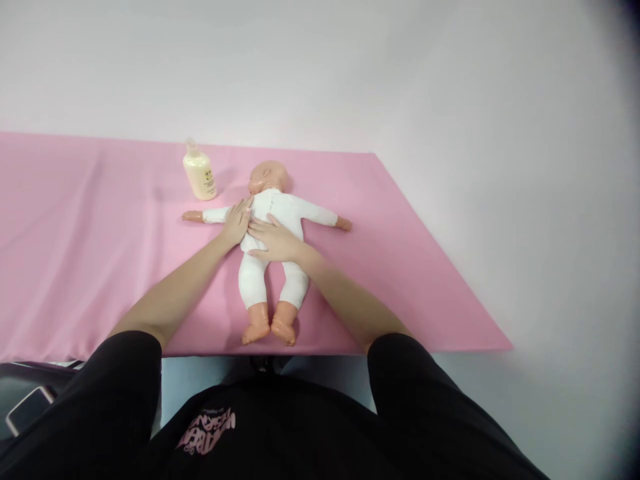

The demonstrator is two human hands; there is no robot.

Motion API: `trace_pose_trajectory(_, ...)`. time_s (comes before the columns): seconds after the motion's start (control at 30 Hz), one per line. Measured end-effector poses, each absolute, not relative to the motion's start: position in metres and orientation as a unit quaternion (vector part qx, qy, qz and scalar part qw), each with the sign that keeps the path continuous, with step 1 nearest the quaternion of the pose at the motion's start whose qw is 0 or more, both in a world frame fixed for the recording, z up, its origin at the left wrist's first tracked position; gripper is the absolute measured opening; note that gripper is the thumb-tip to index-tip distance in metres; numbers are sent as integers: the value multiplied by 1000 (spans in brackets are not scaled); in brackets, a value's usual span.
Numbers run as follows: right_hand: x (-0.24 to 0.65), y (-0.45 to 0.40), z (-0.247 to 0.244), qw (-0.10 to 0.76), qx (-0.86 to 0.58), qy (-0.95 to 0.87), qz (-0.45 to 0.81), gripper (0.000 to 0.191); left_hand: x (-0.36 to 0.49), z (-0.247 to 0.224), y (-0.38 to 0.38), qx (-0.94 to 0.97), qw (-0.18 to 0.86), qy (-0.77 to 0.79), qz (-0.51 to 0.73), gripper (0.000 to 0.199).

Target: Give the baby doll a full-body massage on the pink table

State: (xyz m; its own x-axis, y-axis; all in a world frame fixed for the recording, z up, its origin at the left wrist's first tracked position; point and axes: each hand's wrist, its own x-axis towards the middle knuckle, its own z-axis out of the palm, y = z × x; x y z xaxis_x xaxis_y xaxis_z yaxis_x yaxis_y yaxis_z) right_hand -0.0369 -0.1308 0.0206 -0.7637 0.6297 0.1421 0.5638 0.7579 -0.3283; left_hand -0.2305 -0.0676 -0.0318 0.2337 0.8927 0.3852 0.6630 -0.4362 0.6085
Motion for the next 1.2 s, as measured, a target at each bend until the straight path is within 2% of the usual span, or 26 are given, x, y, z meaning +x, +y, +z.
trace_pose_trajectory(0.07,-36,-129,19,127,-299,-934,150,68,-231,-32,-67,766,167,508,357,81)
trace_pose_trajectory(0.17,-30,-122,17,157,-272,-926,208,53,-231,-31,-66,767,169,514,345,78)
trace_pose_trajectory(0.3,-21,-113,16,230,-225,-873,366,32,-229,-30,-66,765,166,529,328,69)
trace_pose_trajectory(0.4,-16,-112,19,276,-196,-808,483,51,-227,-26,-67,763,165,549,299,67)
trace_pose_trajectory(0.5,-13,-111,22,298,-202,-749,556,67,-223,-20,-71,781,149,550,255,72)
trace_pose_trajectory(0.63,-9,-106,18,313,-223,-709,592,70,-217,-10,-82,843,115,483,206,69)
trace_pose_trajectory(0.77,-9,-106,11,377,-266,-707,536,62,-210,-1,-95,882,131,412,189,62)
trace_pose_trajectory(0.9,-11,-111,10,428,-324,-776,331,45,-204,6,-102,891,140,386,192,59)
trace_pose_trajectory(1.03,-10,-107,10,392,-344,-834,180,43,-202,9,-104,903,135,357,197,50)
trace_pose_trajectory(1.2,-5,-93,6,280,-414,-848,175,57,-203,4,-98,916,149,317,193,41)
